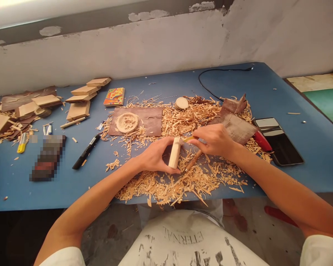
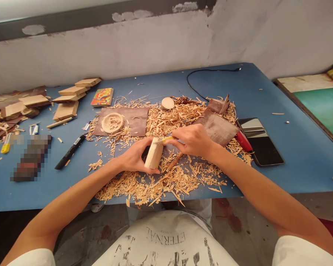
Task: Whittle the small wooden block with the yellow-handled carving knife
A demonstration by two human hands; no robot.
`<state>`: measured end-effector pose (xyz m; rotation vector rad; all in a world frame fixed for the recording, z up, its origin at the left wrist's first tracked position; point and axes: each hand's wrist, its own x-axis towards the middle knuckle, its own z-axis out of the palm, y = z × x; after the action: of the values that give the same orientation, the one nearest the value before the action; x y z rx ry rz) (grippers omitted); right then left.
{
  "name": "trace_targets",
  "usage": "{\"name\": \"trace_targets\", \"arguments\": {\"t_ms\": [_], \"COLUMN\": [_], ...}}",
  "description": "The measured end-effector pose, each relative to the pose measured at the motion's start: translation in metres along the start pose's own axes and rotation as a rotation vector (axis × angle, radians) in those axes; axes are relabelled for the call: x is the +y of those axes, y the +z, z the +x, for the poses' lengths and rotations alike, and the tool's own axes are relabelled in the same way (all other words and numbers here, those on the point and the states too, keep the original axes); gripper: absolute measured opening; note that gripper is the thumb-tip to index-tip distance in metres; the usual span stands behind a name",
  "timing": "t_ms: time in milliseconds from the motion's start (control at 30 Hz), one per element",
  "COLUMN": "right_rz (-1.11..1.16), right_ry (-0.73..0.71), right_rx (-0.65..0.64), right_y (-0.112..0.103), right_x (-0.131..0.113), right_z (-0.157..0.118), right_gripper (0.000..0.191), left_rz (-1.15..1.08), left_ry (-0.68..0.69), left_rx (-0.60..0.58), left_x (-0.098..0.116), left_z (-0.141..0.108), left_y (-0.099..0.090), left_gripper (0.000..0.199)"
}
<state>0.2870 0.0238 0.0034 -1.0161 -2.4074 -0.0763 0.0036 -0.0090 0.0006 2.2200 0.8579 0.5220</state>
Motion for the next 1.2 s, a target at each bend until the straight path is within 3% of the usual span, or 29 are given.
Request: {"name": "trace_targets", "arguments": {"t_ms": [100, 167, 367, 500, 800, 1200], "right_rz": [-0.101, -0.077, 0.264, 0.411, 0.42, 0.265], "right_ry": [0.223, 0.299, 0.052, -0.02, -0.004, -0.111], "right_rx": [0.092, 0.145, -0.037, -0.114, -0.188, -0.071], "right_y": [-0.007, -0.012, -0.005, 0.005, 0.014, 0.012], "right_x": [0.026, 0.032, -0.01, -0.028, -0.026, -0.013], "right_z": [-0.003, -0.003, 0.001, 0.001, -0.001, 0.002], "right_gripper": [0.048, 0.047, 0.047, 0.046, 0.047, 0.045], "left_rz": [0.014, 0.015, -0.011, -0.016, -0.022, -0.008], "left_ry": [0.002, -0.004, -0.013, 0.025, 0.013, 0.0], "left_rx": [-0.016, -0.029, -0.023, -0.01, -0.01, -0.025], "left_x": [0.001, 0.002, 0.001, 0.0, 0.001, 0.002], "left_z": [-0.002, -0.003, -0.002, -0.002, -0.001, -0.001], "left_y": [-0.001, -0.001, -0.001, 0.0, -0.001, -0.004], "left_gripper": [0.095, 0.095, 0.094, 0.091, 0.091, 0.089]}}
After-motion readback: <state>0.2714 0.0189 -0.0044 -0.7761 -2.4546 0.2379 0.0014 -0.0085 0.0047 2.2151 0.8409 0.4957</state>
